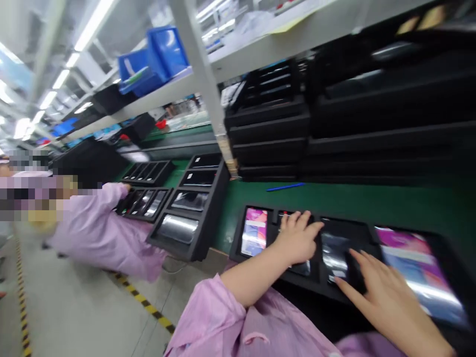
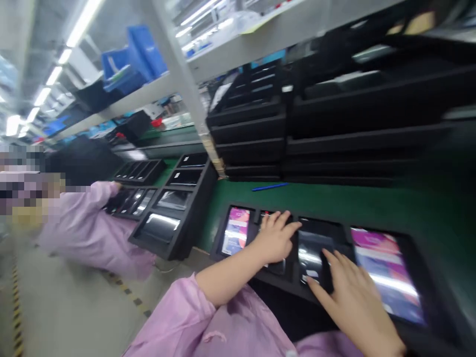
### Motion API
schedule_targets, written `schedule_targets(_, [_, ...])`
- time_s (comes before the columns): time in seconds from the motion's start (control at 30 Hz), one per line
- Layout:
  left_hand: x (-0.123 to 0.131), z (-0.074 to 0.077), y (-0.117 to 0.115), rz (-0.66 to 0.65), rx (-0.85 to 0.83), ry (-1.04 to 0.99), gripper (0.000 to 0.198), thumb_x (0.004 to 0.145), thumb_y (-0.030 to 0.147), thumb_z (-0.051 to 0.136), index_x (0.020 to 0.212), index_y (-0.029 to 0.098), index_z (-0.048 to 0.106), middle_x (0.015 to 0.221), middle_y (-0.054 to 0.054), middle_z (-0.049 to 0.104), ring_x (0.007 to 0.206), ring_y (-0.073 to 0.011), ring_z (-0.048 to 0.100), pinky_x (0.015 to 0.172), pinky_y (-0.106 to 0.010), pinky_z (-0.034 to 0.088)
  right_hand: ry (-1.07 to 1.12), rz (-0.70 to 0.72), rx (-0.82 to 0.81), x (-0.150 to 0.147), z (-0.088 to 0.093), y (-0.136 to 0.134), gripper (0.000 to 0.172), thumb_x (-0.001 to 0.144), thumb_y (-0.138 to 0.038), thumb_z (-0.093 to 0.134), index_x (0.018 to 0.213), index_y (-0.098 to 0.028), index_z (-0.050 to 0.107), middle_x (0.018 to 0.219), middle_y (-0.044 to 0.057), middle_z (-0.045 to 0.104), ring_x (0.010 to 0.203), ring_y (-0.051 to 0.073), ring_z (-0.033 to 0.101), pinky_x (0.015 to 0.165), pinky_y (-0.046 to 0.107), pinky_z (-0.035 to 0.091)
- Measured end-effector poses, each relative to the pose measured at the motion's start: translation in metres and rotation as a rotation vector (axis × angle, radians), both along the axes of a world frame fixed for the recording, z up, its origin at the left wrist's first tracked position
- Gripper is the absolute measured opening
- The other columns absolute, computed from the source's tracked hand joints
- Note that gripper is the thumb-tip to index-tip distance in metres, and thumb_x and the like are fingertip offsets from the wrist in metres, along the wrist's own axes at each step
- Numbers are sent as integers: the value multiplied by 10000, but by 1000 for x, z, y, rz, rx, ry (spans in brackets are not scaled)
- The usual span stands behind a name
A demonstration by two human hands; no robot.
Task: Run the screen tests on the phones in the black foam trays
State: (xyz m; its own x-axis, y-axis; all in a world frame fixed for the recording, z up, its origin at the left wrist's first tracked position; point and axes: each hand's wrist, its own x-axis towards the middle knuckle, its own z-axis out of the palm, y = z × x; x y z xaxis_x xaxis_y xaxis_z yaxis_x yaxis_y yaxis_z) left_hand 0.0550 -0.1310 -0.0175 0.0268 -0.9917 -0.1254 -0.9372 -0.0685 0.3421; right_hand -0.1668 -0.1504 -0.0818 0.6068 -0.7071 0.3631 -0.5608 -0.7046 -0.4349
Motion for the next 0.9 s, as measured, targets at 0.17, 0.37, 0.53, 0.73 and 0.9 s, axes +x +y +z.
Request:
schedule_targets(0.17, [6, 2, -15, 12, -70, -31, 644, 872, 113, 478, 1505, 235, 486, 1681, -102, 303, 1544, -337, 262, 1267, -611, 209, 37, -106, 194, 19, 25, -12, 659, 957, -479, 458, 1460, -52, 447, 1395, 231, 541, 1301, 380, 504, 1078, 583, 456])
schedule_targets(0.37, [14, -3, -34, 1, -184, -50, 642, 844, 26, 440, 1451, 199, 552, 1641, -136, 375, 1519, -379, 314, 1239, -664, 235, 90, -158, 274, 33, 44, -19, 653, 849, -333, 658, 1458, -135, 530, 1483, 196, 483, 1390, 390, 426, 1137, 608, 393])
schedule_targets(0.53, [21, 12, -22, -8, -352, -72, 435, 978, 230, 469, 1390, 163, 594, 1583, -163, 451, 1503, -377, 333, 1226, -645, 282, 0, -186, 187, 29, 52, -22, 703, 844, -312, 683, 1482, -89, 490, 1471, 216, 491, 1383, 362, 443, 1135, 569, 431])
schedule_targets(0.73, [33, 21, 53, 66, -489, -145, 489, 999, 429, 529, 1449, 237, 527, 1612, -175, 378, 1507, -399, 321, 1206, -707, 234, -47, -144, 84, -20, 55, -10, 473, 952, -330, 567, 1398, -173, 568, 1490, 167, 458, 1437, 333, 345, 1224, 597, 279])
schedule_targets(0.9, [27, 32, 96, 170, -174, -175, 522, 982, 479, 574, 1467, 293, 526, 1645, -187, 263, 1501, -415, 323, 1197, -726, 225, 35, -126, 120, -37, 47, 8, 428, 1007, -388, 482, 1333, -155, 632, 1473, 214, 387, 1397, 417, 332, 1161, 729, 223])
